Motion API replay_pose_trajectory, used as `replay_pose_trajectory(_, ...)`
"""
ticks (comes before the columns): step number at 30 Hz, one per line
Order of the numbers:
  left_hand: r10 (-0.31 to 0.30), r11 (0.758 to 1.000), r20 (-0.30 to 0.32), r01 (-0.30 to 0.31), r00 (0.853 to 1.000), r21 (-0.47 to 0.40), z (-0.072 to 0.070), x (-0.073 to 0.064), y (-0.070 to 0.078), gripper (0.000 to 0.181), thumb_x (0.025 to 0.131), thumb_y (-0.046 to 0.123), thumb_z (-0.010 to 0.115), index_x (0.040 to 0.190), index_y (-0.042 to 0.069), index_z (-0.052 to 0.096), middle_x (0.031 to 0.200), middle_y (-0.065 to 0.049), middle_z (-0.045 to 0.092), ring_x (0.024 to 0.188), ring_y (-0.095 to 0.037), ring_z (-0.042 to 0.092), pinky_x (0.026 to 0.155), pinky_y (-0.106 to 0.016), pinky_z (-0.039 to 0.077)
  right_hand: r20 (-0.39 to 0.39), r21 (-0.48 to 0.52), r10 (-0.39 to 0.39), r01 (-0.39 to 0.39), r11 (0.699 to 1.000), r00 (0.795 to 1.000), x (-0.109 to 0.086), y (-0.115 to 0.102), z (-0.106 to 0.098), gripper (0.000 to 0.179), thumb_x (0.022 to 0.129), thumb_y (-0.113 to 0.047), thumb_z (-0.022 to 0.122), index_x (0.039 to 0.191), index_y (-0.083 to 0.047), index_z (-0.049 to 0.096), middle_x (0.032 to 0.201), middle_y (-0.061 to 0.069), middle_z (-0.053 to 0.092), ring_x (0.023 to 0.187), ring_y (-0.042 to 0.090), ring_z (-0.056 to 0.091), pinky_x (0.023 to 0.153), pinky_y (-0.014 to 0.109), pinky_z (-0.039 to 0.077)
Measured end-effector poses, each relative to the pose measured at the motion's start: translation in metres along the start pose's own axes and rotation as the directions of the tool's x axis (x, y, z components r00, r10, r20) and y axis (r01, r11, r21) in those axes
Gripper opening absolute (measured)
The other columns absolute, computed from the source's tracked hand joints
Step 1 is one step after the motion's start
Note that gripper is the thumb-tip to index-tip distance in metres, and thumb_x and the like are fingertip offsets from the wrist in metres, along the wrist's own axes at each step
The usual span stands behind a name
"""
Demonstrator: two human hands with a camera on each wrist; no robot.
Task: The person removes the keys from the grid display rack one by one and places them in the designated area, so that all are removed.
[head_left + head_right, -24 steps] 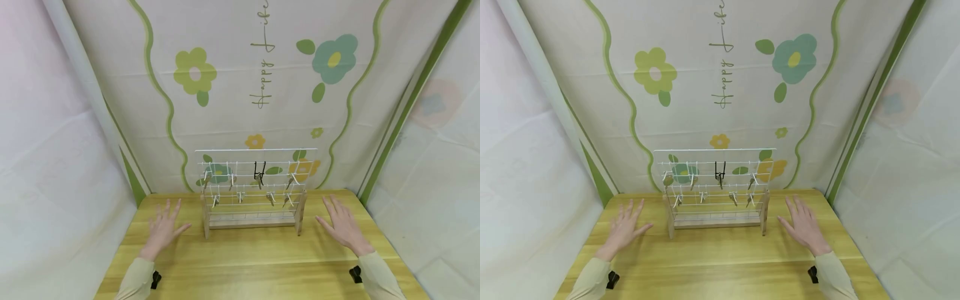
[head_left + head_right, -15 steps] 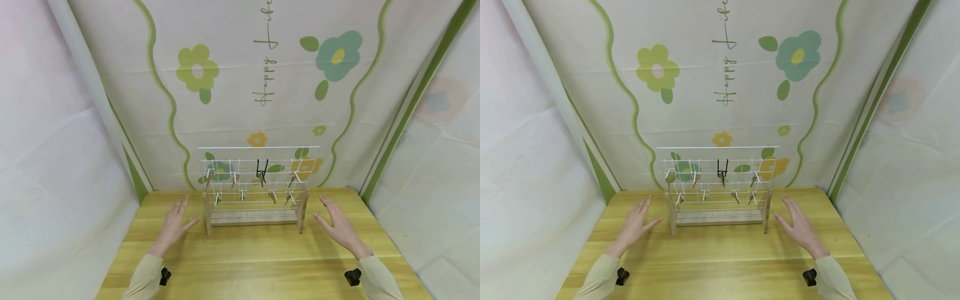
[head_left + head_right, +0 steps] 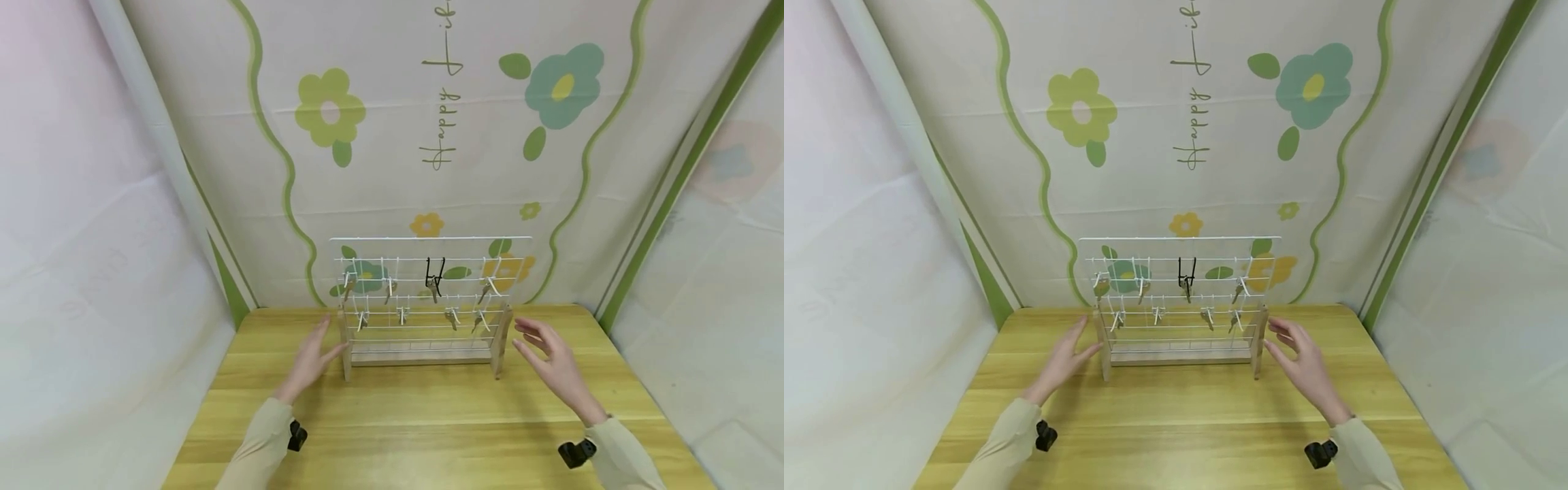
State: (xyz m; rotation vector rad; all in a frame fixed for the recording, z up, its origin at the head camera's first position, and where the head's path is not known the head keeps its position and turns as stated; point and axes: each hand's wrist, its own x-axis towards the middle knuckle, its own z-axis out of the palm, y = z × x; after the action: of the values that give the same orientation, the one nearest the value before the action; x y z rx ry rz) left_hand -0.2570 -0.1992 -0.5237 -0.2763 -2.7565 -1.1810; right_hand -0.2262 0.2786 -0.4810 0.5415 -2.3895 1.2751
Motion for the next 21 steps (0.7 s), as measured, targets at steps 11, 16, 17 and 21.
replay_pose_trajectory(11, -0.01, 0.994, -0.001, 0.01, 1.0, -0.108, 0.015, 0.007, 0.001, 0.075, 0.097, 0.027, 0.064, 0.153, -0.006, 0.026, 0.158, -0.026, 0.029, 0.145, -0.047, 0.031, 0.12, -0.06, 0.029, 0.054, 0.068, -0.051, 0.047, 0.997, 0.997, 0.01, -0.03, 0.011, 0.043, 0.092, -0.001, 0.067, 0.133, 0.001, 0.055, 0.131, 0.017, 0.06, 0.119, 0.004, 0.059, 0.102, 0.009, 0.05)
replay_pose_trajectory(16, -0.01, 0.979, 0.0, 0.01, 1.0, -0.201, 0.021, 0.008, 0.001, 0.078, 0.095, 0.023, 0.067, 0.152, -0.008, 0.024, 0.156, -0.029, 0.031, 0.143, -0.046, 0.036, 0.113, -0.057, 0.041, 0.091, 0.114, -0.104, 0.093, 0.989, 0.99, 0.014, -0.038, 0.024, 0.044, 0.092, 0.0, 0.067, 0.133, 0.002, 0.054, 0.131, 0.017, 0.06, 0.12, 0.014, 0.061, 0.102, 0.011, 0.051)
replay_pose_trajectory(17, -0.013, 0.976, -0.002, 0.012, 1.0, -0.218, 0.023, 0.008, 0.001, 0.078, 0.095, 0.022, 0.067, 0.152, -0.009, 0.024, 0.156, -0.03, 0.032, 0.142, -0.047, 0.037, 0.112, -0.057, 0.042, 0.099, 0.123, -0.107, 0.094, 0.988, 0.989, 0.015, -0.039, 0.027, 0.044, 0.092, -0.001, 0.067, 0.134, 0.002, 0.054, 0.131, 0.016, 0.06, 0.12, 0.015, 0.061, 0.102, 0.011, 0.051)
replay_pose_trajectory(21, -0.047, 0.96, -0.031, 0.036, 0.998, -0.278, 0.026, 0.009, 0.002, 0.073, 0.093, 0.017, 0.069, 0.15, -0.008, 0.031, 0.15, -0.031, 0.041, 0.137, -0.047, 0.044, 0.11, -0.054, 0.045, 0.124, 0.14, -0.11, 0.093, 0.986, 0.986, 0.018, -0.047, 0.037, 0.044, 0.092, -0.005, 0.068, 0.133, 0.002, 0.054, 0.132, 0.014, 0.06, 0.12, 0.022, 0.062, 0.103, 0.018, 0.053)
